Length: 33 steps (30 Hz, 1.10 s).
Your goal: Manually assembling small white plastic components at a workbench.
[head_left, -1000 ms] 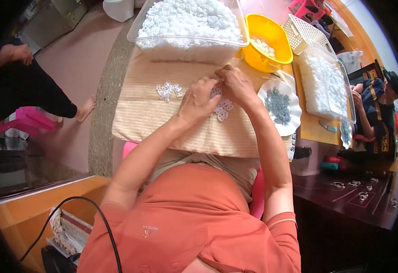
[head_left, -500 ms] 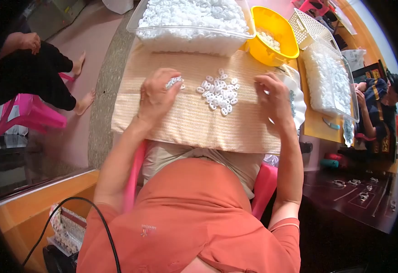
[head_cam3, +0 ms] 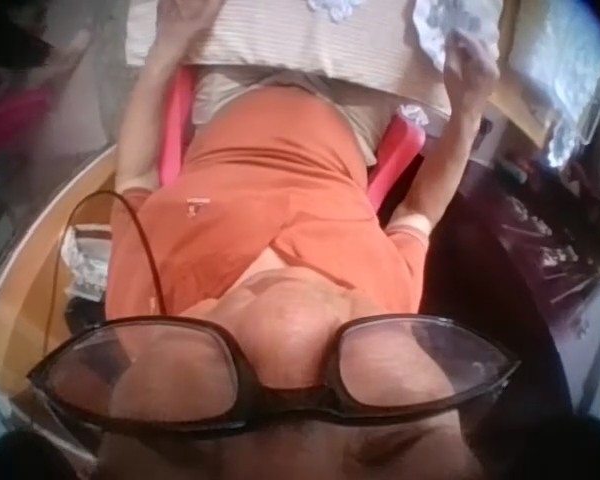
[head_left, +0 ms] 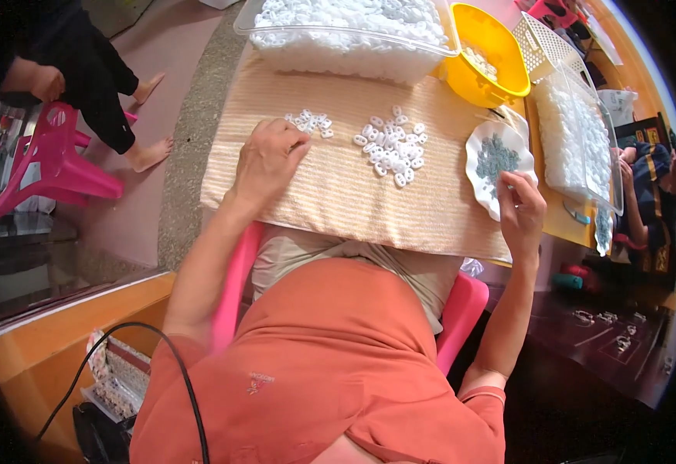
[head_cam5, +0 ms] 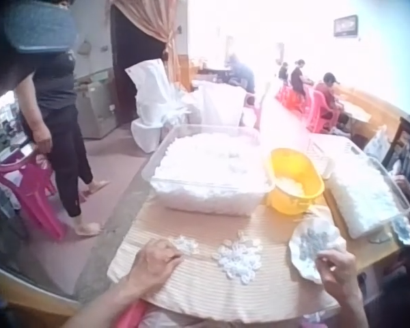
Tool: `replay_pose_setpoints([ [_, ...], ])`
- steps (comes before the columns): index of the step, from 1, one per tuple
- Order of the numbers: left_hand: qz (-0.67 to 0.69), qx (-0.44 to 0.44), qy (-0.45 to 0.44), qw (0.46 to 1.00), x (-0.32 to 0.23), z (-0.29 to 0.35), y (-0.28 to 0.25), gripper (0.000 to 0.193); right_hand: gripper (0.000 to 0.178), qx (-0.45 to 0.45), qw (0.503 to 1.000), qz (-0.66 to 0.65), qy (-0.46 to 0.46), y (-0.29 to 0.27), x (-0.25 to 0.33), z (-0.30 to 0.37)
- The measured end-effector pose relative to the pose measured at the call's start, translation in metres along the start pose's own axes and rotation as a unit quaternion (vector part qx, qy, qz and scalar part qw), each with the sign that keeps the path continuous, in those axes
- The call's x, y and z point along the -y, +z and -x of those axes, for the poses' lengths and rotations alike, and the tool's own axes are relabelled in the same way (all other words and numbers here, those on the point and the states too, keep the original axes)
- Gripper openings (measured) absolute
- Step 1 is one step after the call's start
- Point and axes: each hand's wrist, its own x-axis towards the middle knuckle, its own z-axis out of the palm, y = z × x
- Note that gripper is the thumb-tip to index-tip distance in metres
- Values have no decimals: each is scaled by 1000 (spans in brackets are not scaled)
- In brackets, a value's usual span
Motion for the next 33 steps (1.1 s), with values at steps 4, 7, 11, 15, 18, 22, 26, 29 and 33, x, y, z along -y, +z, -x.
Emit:
replay_pose_setpoints([
  [4, -61, 2, 32, 998, 0, -1, 0, 12, 13, 2, 1000, -18, 10, -1, 4, 1],
  [7, -130, 6, 79, 988, -5, -2, -7, 10, 14, -5, 999, -39, 28, -2, 1, 0],
  [11, -166, 21, 118, 979, -3, -4, -5, 10, 14, -20, 998, -39, 43, -7, -8, 5],
  [15, -162, 20, 120, 979, -4, -4, -5, 11, 14, -28, 999, -27, 33, -6, -17, 9],
  [18, -127, -9, 118, 985, -3, -3, -4, 12, 13, 1, 1000, -1, 30, -6, -19, 11],
  [22, -46, -55, 99, 993, -12, -2, -6, 16, 15, 55, 996, 73, 9, -4, -13, 12],
  [26, 71, -44, 31, 996, -23, -1, -4, 19, 17, 120, 981, 146, 43, -6, -1, 7],
  [29, 198, -21, -37, 979, -29, -2, 1, 21, 18, 110, 978, 177, 18, -3, -3, 7],
  [33, 349, 39, -106, 930, -27, -2, 12, 19, 19, 121, 972, 197, 31, -1, -6, 1],
])
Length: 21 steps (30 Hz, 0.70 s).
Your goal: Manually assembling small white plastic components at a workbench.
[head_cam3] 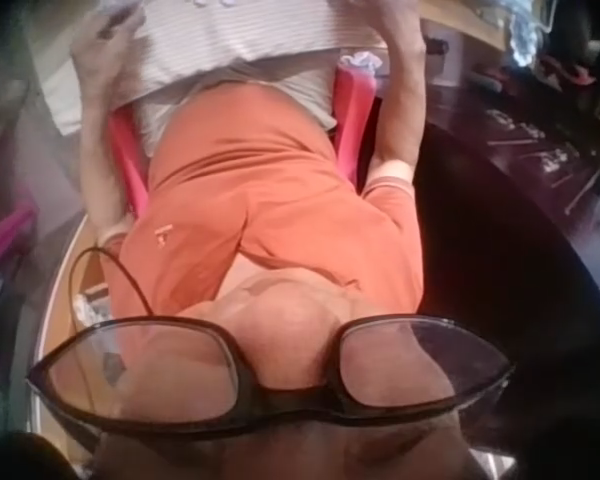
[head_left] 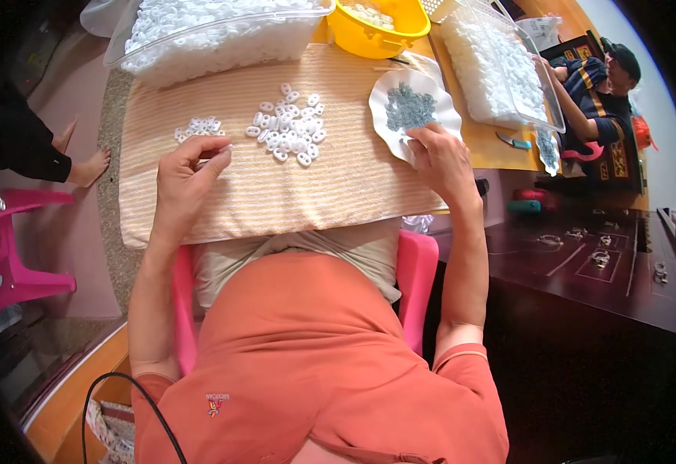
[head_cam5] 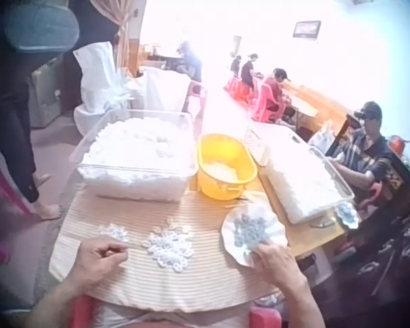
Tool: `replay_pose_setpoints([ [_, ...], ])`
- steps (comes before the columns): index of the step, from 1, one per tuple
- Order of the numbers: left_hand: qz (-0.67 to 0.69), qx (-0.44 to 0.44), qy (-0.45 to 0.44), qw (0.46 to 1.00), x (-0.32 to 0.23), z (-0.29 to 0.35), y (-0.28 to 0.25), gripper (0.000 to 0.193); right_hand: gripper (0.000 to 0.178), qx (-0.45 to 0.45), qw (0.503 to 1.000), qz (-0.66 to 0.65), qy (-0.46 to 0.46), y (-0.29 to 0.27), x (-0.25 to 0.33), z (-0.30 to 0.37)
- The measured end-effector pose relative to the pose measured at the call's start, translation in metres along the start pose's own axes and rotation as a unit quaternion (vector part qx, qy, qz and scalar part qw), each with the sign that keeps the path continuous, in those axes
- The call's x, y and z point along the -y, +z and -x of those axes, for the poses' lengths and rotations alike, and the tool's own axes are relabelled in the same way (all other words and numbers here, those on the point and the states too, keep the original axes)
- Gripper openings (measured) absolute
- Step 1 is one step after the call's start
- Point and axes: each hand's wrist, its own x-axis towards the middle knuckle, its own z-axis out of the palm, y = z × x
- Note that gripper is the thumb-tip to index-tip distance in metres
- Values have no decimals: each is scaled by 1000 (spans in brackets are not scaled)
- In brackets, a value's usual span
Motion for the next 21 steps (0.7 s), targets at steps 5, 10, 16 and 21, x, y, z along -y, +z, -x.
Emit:
replay_pose_setpoints([
  [5, 90, 37, -53, 994, -5, -1, 12, 14, 18, 19, 998, 64, -13, 2, -1, -12],
  [10, 178, 67, -76, 979, -9, 0, 24, 12, 15, 47, 996, 66, -25, 1, 2, -24],
  [16, 212, 101, -87, 968, -8, 2, 33, 13, 15, 80, 992, 94, -39, 1, 0, -31],
  [21, 250, 116, -113, 955, -3, 5, 35, 13, 17, 102, 989, 104, -23, -3, 5, -34],
])
